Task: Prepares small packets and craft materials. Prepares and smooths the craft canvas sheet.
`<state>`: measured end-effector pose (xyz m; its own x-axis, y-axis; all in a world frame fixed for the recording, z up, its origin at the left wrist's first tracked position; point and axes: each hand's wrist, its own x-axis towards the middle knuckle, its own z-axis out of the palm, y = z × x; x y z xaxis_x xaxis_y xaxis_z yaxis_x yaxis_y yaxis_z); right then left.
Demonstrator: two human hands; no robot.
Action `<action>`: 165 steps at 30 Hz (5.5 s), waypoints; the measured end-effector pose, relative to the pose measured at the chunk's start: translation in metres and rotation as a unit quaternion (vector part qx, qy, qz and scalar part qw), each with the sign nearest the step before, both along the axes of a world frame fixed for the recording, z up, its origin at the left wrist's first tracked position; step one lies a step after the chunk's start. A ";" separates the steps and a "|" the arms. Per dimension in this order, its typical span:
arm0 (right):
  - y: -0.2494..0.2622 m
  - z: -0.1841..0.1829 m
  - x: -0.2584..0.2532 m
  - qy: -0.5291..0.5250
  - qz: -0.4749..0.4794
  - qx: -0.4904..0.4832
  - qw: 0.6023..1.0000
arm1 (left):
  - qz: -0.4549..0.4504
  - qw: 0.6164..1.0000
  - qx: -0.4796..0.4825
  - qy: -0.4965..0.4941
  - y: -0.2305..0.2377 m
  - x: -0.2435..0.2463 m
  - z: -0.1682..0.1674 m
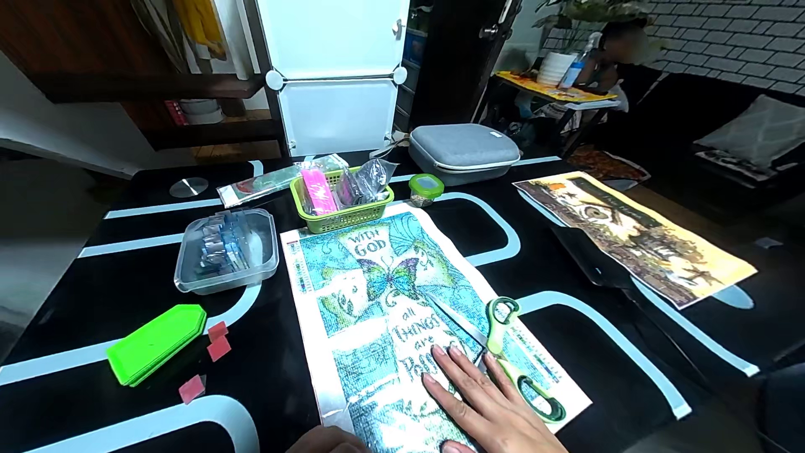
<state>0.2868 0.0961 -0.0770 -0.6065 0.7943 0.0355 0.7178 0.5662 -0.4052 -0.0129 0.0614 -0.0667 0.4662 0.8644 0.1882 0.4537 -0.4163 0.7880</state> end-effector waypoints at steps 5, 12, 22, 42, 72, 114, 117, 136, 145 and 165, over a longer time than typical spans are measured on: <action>0.000 -0.001 0.001 -0.003 0.006 -0.011 1.000 | 0.017 0.999 -0.033 0.005 0.010 0.001 0.006; 0.000 -0.001 0.001 0.001 0.004 -0.013 1.000 | 0.046 0.998 -0.043 -0.027 0.021 -0.002 0.005; 0.000 -0.001 0.000 0.005 0.001 -0.008 1.000 | 0.051 0.998 -0.031 -0.015 0.034 -0.002 0.007; 0.001 -0.003 0.001 0.000 0.001 -0.004 1.000 | 0.097 0.995 0.003 -0.021 0.056 -0.007 -0.010; 0.001 0.000 0.001 0.000 0.001 -0.011 1.000 | 0.177 0.982 0.027 0.056 0.082 -0.016 -0.021; 0.000 0.001 0.000 0.017 -0.007 -0.022 1.000 | 0.244 0.964 0.008 0.105 0.108 -0.023 -0.012; 0.003 0.010 -0.005 0.020 -0.020 -0.030 0.999 | 0.245 0.961 0.007 0.129 0.107 -0.024 -0.010; 0.047 0.006 -0.042 0.049 0.100 0.005 0.994 | -0.011 0.983 0.100 0.153 0.028 -0.019 0.001; 0.048 0.005 -0.043 0.047 0.095 0.002 0.994 | -0.015 0.981 0.102 0.165 0.012 -0.024 -0.009; 0.048 0.000 -0.044 0.023 0.017 0.060 0.998 | 0.019 0.981 0.104 0.163 0.007 -0.023 -0.011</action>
<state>0.2427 0.1438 -0.0770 -0.6284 0.7615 0.1585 0.6794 0.6366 -0.3648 -0.0359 0.0688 -0.0773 0.4992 0.8411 0.2085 0.6858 -0.5305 0.4981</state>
